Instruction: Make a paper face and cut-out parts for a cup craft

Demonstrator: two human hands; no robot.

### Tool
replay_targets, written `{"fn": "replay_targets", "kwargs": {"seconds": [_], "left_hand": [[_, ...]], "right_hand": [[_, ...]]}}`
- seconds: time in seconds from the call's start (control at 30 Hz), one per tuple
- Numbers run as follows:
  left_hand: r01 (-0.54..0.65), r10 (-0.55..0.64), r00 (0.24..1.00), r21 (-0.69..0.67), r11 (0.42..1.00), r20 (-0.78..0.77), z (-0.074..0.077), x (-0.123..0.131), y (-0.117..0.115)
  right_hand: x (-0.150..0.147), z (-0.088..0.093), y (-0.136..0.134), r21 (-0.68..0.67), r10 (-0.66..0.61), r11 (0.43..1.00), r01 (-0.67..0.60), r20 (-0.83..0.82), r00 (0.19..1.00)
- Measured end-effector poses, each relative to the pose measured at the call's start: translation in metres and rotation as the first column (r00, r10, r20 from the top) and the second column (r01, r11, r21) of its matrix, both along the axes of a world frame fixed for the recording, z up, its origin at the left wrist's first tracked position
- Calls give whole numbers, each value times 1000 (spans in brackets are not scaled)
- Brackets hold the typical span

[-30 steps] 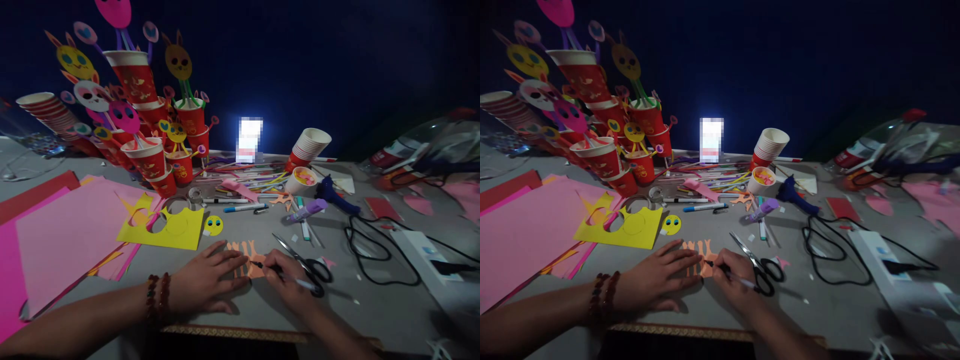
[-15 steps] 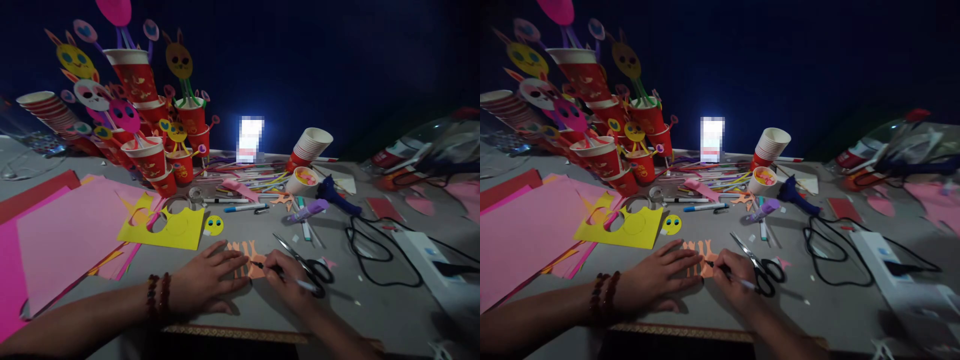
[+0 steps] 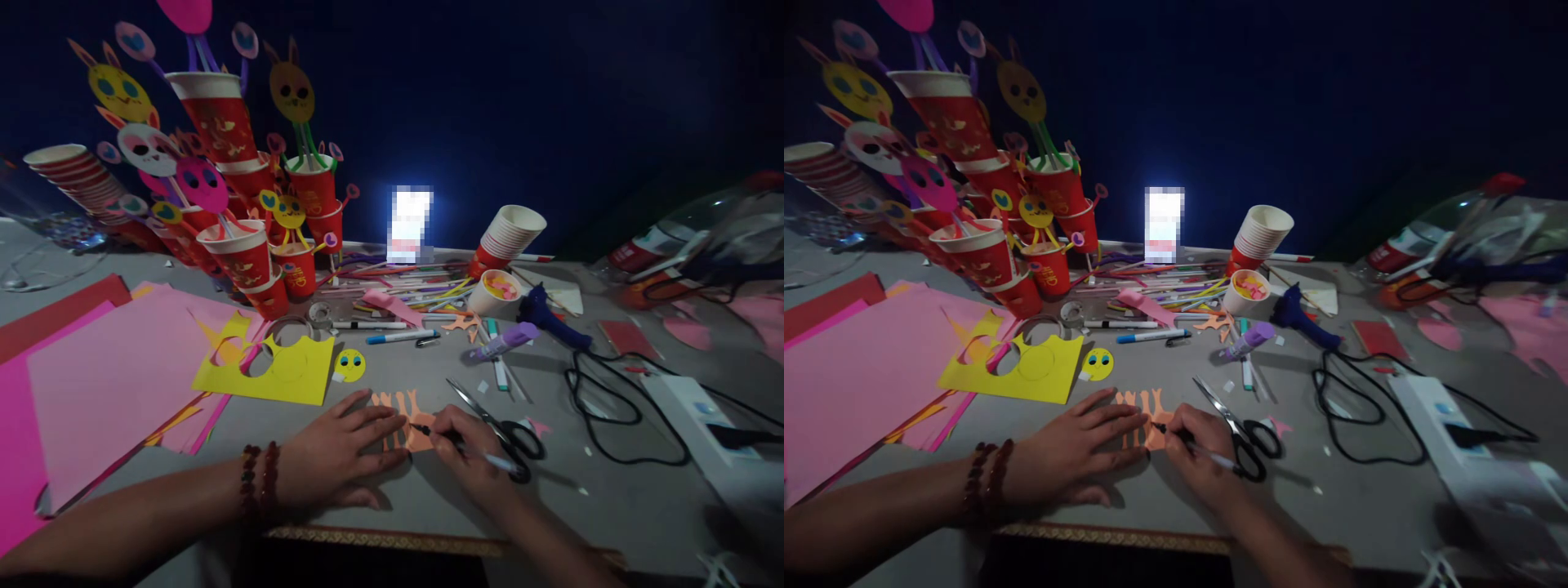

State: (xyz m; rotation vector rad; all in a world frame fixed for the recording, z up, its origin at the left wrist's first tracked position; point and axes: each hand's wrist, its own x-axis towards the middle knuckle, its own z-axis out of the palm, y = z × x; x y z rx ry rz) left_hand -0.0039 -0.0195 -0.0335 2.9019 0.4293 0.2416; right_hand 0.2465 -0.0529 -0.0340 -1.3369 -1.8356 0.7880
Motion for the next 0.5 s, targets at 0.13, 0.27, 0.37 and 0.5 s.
{"fn": "replay_targets", "kwargs": {"seconds": [0.13,0.27,0.37,0.5], "left_hand": [[1,-1,1000,-1,1000,4,0,0,0],[0,0,1000,1,1000,-11,0,-1,0],[4,-4,1000,-2,1000,3,0,-1,0],[2,-2,1000,2,1000,27,0,-1,0]], "right_hand": [[0,2,0,-15,-6,1000,6,18,1000],[0,3,0,-22,-6,1000,7,15,1000],[0,1,-1,-19,-6,1000,6,-8,1000],[0,0,-1,-25,-9,1000,9,-20,1000]]}}
